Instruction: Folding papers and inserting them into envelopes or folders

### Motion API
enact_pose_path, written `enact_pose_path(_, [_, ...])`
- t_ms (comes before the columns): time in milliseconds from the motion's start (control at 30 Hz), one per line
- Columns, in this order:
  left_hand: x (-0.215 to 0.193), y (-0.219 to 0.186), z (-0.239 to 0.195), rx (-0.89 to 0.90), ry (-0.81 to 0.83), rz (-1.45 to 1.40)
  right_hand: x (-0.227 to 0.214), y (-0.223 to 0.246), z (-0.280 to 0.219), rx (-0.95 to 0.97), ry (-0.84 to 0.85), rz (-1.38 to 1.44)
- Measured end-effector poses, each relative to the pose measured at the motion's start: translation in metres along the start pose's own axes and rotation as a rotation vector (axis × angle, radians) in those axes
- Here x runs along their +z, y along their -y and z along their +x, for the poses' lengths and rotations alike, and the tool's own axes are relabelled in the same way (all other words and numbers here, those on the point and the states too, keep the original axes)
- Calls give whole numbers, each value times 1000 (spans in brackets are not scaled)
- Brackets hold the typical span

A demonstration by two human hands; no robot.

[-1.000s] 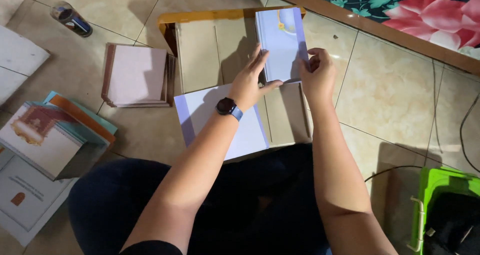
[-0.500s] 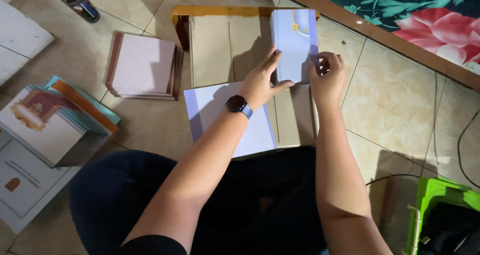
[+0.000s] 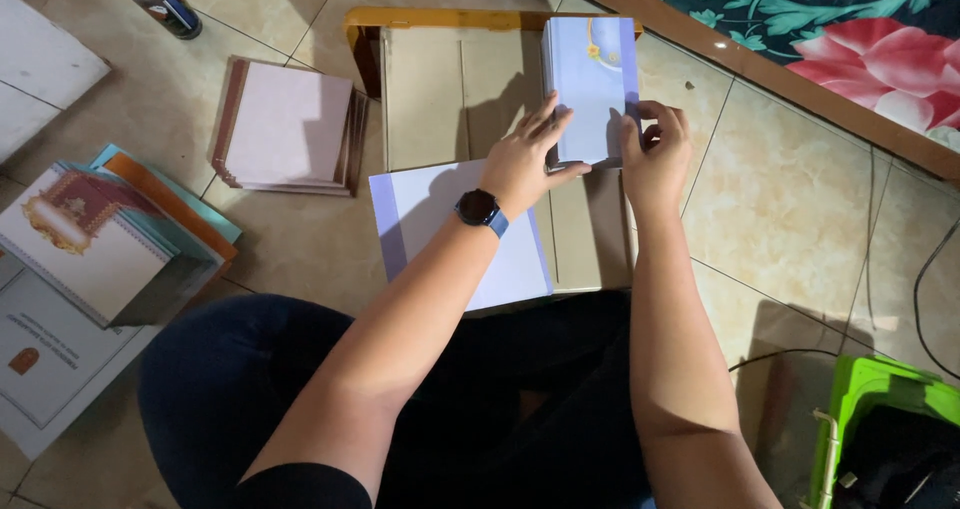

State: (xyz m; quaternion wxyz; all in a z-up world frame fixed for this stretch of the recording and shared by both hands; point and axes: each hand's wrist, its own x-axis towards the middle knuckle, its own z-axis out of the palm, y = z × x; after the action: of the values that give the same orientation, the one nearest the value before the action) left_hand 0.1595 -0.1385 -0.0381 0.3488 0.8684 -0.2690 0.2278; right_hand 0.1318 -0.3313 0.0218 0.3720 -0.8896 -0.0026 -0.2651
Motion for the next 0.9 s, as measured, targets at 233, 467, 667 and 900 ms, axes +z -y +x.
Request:
enact_pose_path(233, [12, 9, -1, 65, -81, 31, -4, 6, 0, 6, 41, -7])
enact_pose_path(467, [16, 8, 0, 134, -146, 106, 0, -7, 0, -7, 43, -10])
enact_pose_path(667, [6, 0, 1, 125, -146, 80, 0, -9, -1, 6, 58, 3])
enact_pose_path(900, [-6, -9, 2, 155, -193, 64, -4, 3, -2, 4, 71, -31])
